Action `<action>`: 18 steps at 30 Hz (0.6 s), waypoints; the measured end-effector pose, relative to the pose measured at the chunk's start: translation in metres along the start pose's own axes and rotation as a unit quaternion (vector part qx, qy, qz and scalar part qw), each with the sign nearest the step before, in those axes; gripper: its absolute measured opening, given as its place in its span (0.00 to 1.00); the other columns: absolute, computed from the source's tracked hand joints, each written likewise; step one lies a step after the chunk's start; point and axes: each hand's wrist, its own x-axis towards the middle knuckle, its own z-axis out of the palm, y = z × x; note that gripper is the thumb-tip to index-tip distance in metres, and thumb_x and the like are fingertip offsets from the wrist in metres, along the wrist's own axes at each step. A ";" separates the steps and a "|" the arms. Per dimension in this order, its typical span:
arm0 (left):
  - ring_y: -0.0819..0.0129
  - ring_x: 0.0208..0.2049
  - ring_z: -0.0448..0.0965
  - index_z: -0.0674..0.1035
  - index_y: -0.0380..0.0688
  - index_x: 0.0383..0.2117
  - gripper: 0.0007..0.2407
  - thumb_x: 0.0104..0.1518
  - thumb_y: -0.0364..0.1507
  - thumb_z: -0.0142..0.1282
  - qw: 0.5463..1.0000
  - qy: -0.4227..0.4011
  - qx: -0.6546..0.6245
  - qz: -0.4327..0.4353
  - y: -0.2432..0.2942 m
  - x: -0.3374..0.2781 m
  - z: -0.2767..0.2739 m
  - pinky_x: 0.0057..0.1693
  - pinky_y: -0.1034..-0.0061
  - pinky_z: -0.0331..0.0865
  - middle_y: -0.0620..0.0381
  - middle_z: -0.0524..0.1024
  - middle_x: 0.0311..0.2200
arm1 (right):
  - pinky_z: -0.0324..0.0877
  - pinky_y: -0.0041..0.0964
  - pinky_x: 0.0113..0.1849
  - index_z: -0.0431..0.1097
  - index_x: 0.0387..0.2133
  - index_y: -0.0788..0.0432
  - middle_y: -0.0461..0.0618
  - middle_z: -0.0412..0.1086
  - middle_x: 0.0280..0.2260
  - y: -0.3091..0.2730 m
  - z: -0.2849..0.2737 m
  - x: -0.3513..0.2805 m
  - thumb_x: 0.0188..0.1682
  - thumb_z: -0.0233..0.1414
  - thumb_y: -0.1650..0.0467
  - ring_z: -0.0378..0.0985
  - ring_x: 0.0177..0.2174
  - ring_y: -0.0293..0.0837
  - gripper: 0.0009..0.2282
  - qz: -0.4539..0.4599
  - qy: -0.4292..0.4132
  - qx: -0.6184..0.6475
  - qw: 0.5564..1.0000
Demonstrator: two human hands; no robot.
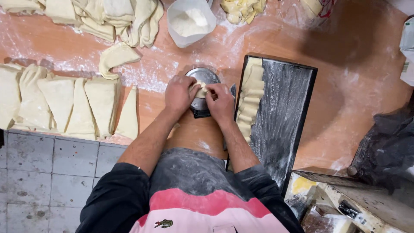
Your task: Weighing portions of dough on a scale and shaping them for baking.
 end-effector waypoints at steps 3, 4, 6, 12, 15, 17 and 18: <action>0.52 0.43 0.77 0.82 0.44 0.33 0.07 0.55 0.33 0.64 0.986 0.016 0.053 0.159 -0.013 -0.010 -0.006 0.52 0.58 0.69 0.52 0.80 0.36 | 0.78 0.36 0.36 0.76 0.39 0.56 0.52 0.74 0.39 0.002 -0.001 0.004 0.48 0.58 0.74 0.82 0.33 0.46 0.07 0.035 0.004 0.004 0.999; 0.52 0.43 0.77 0.82 0.44 0.33 0.07 0.55 0.33 0.64 0.986 0.014 0.053 0.159 -0.019 -0.012 -0.005 0.52 0.58 0.69 0.52 0.80 0.36 | 0.78 0.36 0.36 0.76 0.39 0.56 0.52 0.74 0.39 0.002 0.000 0.004 0.48 0.58 0.74 0.82 0.33 0.46 0.07 0.037 0.005 0.004 0.999; 0.54 0.47 0.78 0.83 0.43 0.39 0.09 0.54 0.27 0.59 0.953 0.001 0.101 0.287 -0.029 -0.017 -0.004 0.55 0.60 0.70 0.52 0.79 0.40 | 0.78 0.38 0.39 0.77 0.38 0.55 0.50 0.74 0.40 0.004 0.001 0.003 0.47 0.59 0.74 0.81 0.36 0.48 0.07 -0.036 -0.022 -0.015 0.999; 0.55 0.48 0.77 0.83 0.46 0.39 0.08 0.56 0.28 0.58 0.982 -0.048 0.057 0.171 -0.023 -0.011 -0.012 0.55 0.63 0.70 0.54 0.79 0.41 | 0.75 0.42 0.43 0.78 0.38 0.53 0.47 0.75 0.41 0.026 0.012 -0.002 0.44 0.61 0.73 0.78 0.42 0.51 0.09 -0.154 -0.084 -0.130 0.976; 0.57 0.50 0.77 0.84 0.44 0.41 0.09 0.57 0.30 0.58 0.985 -0.081 0.036 0.146 -0.035 -0.019 -0.023 0.56 0.64 0.70 0.55 0.80 0.45 | 0.74 0.42 0.42 0.78 0.37 0.52 0.45 0.75 0.41 0.013 0.008 0.008 0.43 0.61 0.73 0.78 0.42 0.51 0.09 -0.153 -0.094 -0.164 0.970; 0.59 0.54 0.77 0.83 0.43 0.42 0.10 0.56 0.28 0.56 0.974 -0.063 0.077 0.203 -0.048 -0.027 -0.019 0.59 0.66 0.69 0.56 0.80 0.48 | 0.74 0.42 0.42 0.79 0.37 0.52 0.45 0.75 0.41 0.011 0.006 0.003 0.43 0.61 0.73 0.78 0.42 0.51 0.08 -0.146 -0.096 -0.162 0.971; 0.60 0.58 0.76 0.83 0.42 0.43 0.11 0.56 0.27 0.54 0.957 -0.038 0.121 0.262 -0.056 -0.026 -0.018 0.63 0.68 0.69 0.57 0.80 0.51 | 0.74 0.42 0.42 0.79 0.36 0.51 0.44 0.76 0.41 0.009 0.005 0.005 0.43 0.61 0.72 0.78 0.41 0.51 0.08 -0.145 -0.095 -0.160 0.972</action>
